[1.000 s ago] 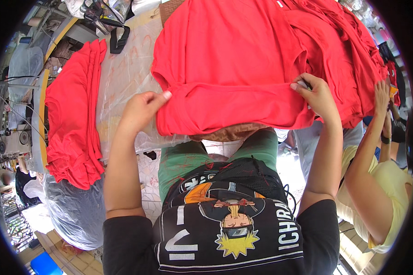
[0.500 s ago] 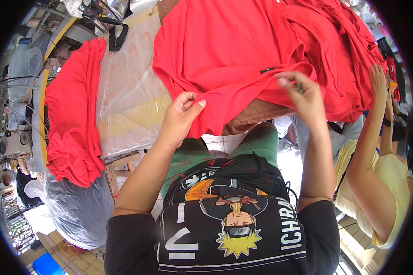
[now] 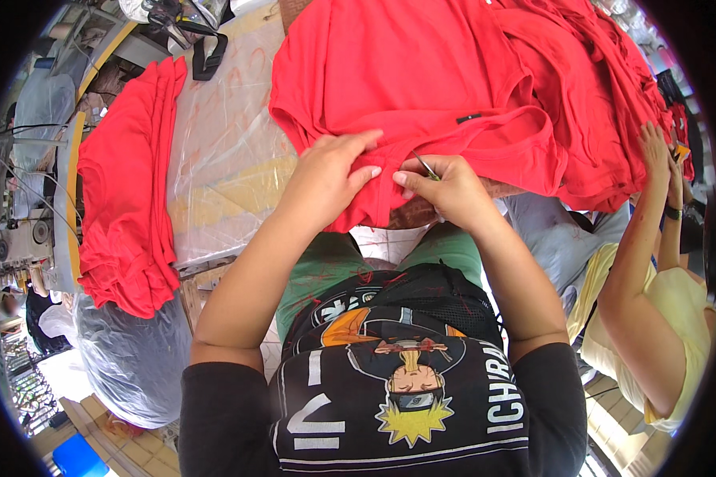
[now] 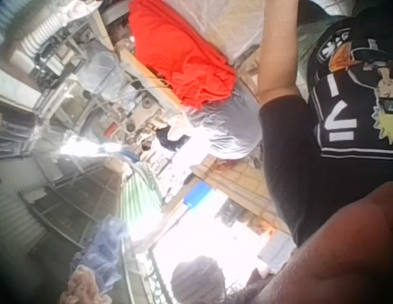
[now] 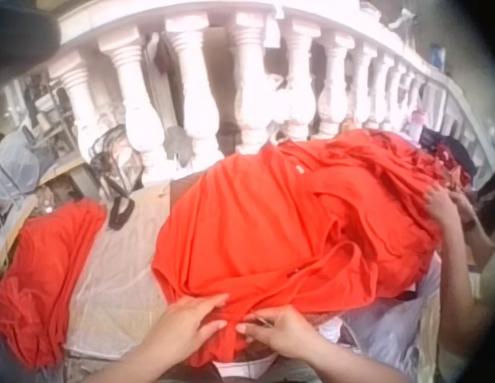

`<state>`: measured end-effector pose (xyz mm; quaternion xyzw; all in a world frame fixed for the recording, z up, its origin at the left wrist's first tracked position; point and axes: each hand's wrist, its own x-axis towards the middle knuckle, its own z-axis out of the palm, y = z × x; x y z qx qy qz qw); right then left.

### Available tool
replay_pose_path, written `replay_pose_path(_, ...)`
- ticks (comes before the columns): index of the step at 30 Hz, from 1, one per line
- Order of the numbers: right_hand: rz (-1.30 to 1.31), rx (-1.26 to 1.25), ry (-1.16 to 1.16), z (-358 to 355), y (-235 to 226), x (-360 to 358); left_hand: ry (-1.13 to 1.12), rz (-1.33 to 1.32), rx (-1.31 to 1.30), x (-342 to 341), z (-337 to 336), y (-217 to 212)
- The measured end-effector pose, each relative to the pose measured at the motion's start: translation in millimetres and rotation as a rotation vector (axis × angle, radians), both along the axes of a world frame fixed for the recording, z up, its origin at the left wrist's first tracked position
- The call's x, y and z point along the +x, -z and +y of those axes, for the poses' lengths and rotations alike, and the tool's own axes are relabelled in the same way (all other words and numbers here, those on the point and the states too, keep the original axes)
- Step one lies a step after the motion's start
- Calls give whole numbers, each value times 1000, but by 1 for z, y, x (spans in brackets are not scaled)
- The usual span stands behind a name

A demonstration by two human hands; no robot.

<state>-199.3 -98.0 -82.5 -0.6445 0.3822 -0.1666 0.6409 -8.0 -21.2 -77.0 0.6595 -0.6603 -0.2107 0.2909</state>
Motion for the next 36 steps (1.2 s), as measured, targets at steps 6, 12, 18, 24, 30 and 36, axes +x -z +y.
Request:
replay_pose_path(6,-38,-27,8,2,17,2,-40,191,62,-10,3,3)
replay_pose_path(12,152,-113,-33,3,6,0,-11,-167,-328,-15,6,-4)
replay_pose_path(18,206,-173,-26,1,11,-3,-46,182,-148,-28,1,-1)
replay_pose_path(24,45,-384,47,1,-16,-13,-180,588,96,-25,-1,8)
replay_pose_path(30,91,-577,-66,-10,4,-6,-188,686,20,-33,-3,13)
replay_pose_path(36,111,-513,-66,-10,1,-3,-180,670,123,-30,-5,19)
